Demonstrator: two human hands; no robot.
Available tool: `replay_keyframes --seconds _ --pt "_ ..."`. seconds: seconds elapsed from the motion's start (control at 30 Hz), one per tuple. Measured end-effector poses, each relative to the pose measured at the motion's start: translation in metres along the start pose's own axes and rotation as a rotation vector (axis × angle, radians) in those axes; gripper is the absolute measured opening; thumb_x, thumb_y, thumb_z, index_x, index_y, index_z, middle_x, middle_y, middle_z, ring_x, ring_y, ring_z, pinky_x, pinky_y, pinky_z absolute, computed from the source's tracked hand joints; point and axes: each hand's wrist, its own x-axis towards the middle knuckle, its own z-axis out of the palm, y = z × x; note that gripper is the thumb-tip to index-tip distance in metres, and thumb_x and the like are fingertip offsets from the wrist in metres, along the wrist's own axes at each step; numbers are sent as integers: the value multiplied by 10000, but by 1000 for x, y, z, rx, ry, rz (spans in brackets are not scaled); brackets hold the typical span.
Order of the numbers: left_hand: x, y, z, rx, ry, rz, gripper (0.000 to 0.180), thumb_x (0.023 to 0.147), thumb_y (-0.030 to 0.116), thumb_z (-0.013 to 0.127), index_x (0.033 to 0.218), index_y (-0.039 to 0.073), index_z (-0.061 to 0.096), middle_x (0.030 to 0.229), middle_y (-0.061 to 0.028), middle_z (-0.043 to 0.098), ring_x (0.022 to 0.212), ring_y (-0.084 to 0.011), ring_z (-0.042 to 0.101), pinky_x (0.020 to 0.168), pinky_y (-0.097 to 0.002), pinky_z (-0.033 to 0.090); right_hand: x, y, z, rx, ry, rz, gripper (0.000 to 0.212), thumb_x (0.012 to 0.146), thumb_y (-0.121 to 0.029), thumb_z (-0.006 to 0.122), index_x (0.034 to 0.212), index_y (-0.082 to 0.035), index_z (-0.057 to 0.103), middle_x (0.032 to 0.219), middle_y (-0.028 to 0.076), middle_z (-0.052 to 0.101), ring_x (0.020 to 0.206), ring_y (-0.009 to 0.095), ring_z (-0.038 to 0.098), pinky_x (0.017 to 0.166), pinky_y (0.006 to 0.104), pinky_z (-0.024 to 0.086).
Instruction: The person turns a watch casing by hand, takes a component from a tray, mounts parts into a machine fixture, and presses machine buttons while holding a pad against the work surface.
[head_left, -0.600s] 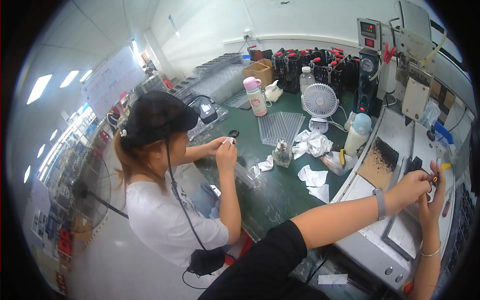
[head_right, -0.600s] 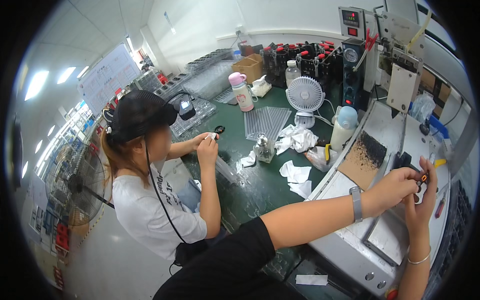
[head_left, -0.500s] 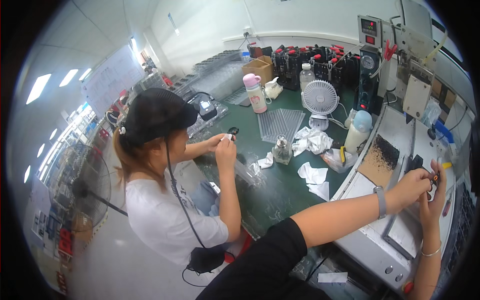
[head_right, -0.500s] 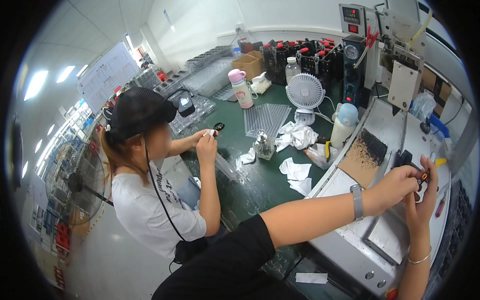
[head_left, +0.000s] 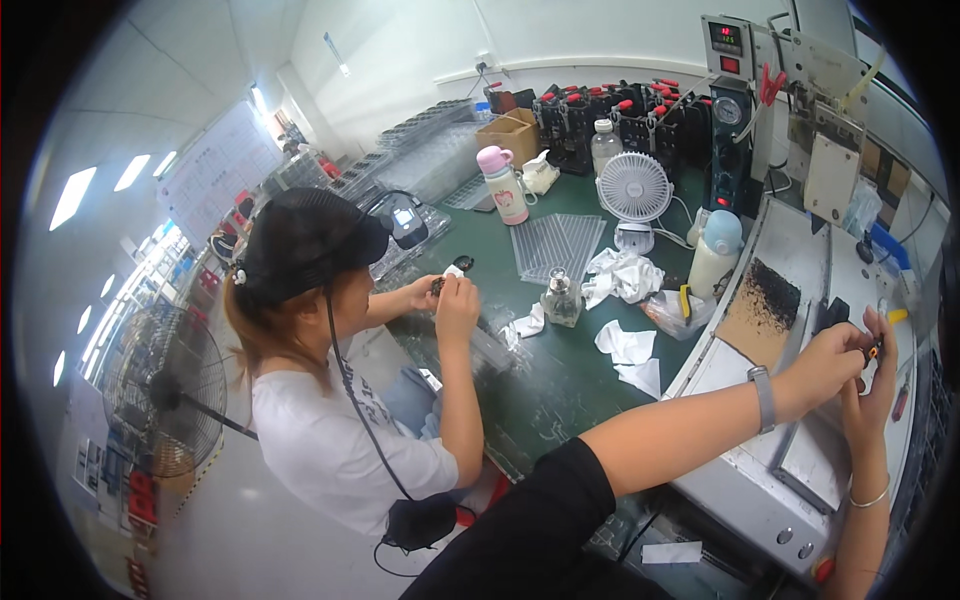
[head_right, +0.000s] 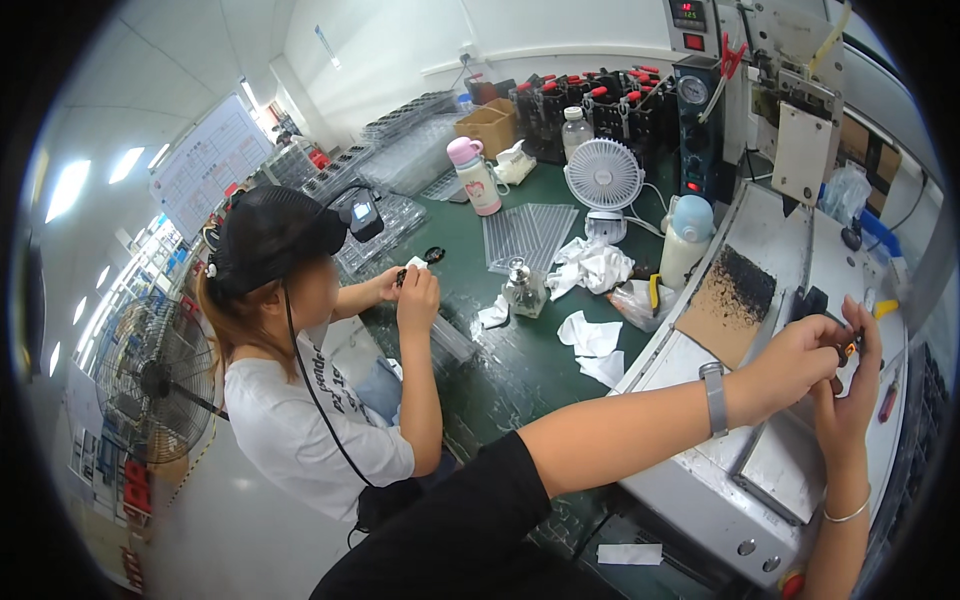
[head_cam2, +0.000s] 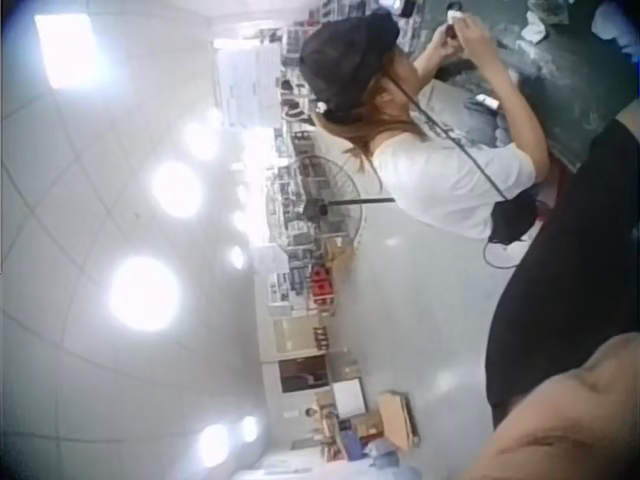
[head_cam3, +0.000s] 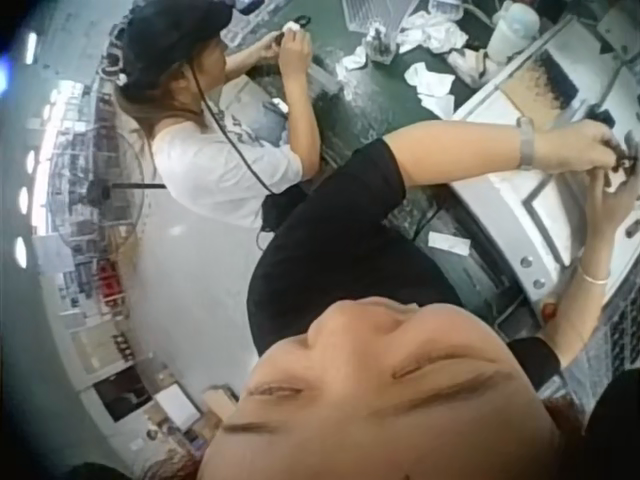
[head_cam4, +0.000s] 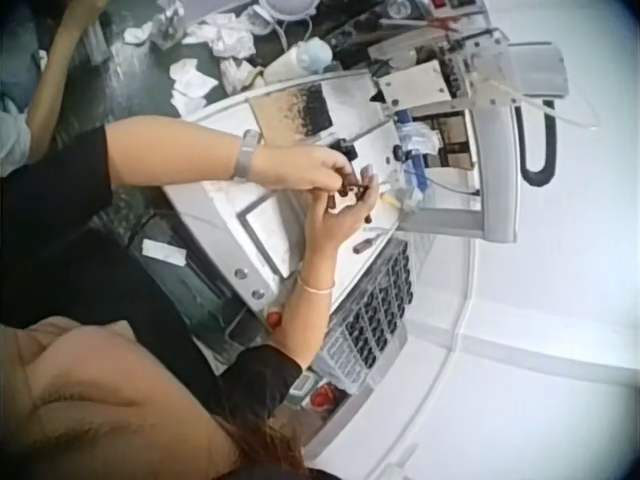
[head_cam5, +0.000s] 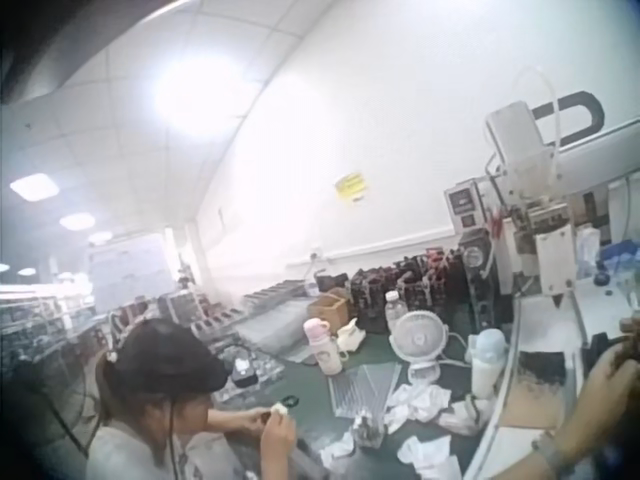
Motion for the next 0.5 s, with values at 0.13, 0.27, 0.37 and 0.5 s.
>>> replay_keyframes --seconds 0.13,0.27,0.37,0.5 --pt "-1 1 0 -22 4 10 290 806 43 434 1089 -15 457 958 -70 517 763 -115 532 693 -262 467 0 -3 3 25 4 22 664 729 44 550 1340 -14 298 1331 168 412 1250 277 388 1047 364 272" --pt "1 -5 -2 3 31 47 266 809 38 433 1069 -10 455 941 -70 514 764 -113 523 692 -262 461 0 1 3 83 -25 67 634 780 -34 533 1357 -12 272 1342 187 394 1262 279 372 1052 366 254" --pt "0 -4 1 -3 32 37 253 809 34 422 1057 -7 454 926 -68 514 764 -110 520 691 -260 457 0 2 -1 30 -58 63 633 779 -35 530 1357 -11 272 1338 193 398 1257 278 377 1054 363 252" --pt "1 -5 0 15 32 30 246 811 36 419 1051 -7 452 913 -67 514 764 -108 521 687 -261 456 2 -4 2 60 -3 83 607 735 14 544 1309 -6 346 1303 163 439 1229 265 406 1031 349 282"
